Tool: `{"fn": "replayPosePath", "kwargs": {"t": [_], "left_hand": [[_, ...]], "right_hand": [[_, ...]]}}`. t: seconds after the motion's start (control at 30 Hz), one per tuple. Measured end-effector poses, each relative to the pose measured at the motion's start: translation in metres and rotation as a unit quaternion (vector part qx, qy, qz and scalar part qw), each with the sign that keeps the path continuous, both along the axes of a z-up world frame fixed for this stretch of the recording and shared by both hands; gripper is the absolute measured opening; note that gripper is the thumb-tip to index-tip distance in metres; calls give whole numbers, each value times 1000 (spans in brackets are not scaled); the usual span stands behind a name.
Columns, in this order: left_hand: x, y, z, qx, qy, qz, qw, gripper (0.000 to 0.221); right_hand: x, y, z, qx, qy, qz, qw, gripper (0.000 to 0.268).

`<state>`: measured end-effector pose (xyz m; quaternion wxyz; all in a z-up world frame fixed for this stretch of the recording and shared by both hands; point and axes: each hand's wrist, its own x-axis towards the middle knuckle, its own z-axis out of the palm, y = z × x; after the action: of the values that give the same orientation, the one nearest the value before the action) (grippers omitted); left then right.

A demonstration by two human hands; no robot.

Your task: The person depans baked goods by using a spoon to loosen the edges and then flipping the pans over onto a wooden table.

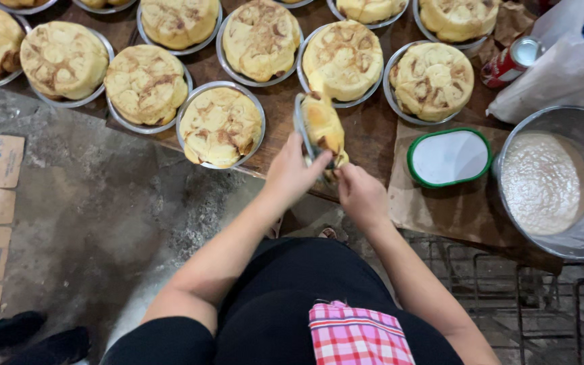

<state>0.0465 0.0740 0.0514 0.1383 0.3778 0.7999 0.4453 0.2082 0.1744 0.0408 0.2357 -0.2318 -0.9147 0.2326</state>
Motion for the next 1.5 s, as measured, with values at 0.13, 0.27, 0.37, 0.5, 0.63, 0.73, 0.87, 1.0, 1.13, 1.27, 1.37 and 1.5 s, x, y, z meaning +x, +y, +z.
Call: {"fn": "replayPosePath", "kwargs": {"t": [0.13,0.27,0.37,0.5,0.63,0.73,0.87,1.0,1.13,1.27,1.37,1.5], "left_hand": [[11,-5,-10,17,-51,29,998,35],[-1,-3,-21,34,-141,73,987,26],[-1,-5,-23,50,-128,61,989,26],[11,-8,-18,24,-86,41,995,25],[3,-30,11,-18,-86,3,996,27],[-21,-60,34,27,-209,-71,975,42],[-64,-101,38,76,-277,-50,957,46],[-75,-119,-5,50,-329,-12,943,26],[-47,-94,-74,76,-432,47,897,19],[-22,-74,-112,237,-530,25,813,12],[-26,-78,-119,247,-572,47,781,8],[-21,-85,-122,245,-623,47,741,6]], "right_hand": [[-6,13,-5,3,20,-19,1000,9],[-5,24,-3,-84,-8,-95,992,19],[-12,27,-2,-104,-21,-86,991,69],[-24,31,-15,-129,-18,-9,991,119],[-3,58,-44,-449,1,-50,892,107],[28,89,-69,-659,237,48,712,99],[52,105,-60,-710,353,-8,610,101],[54,104,-26,-662,424,75,613,102],[34,98,-47,-652,448,117,601,95],[12,83,-104,-743,234,-127,614,72],[12,68,-113,-642,57,-142,751,58],[-6,42,-96,-574,159,-25,803,58]]}}
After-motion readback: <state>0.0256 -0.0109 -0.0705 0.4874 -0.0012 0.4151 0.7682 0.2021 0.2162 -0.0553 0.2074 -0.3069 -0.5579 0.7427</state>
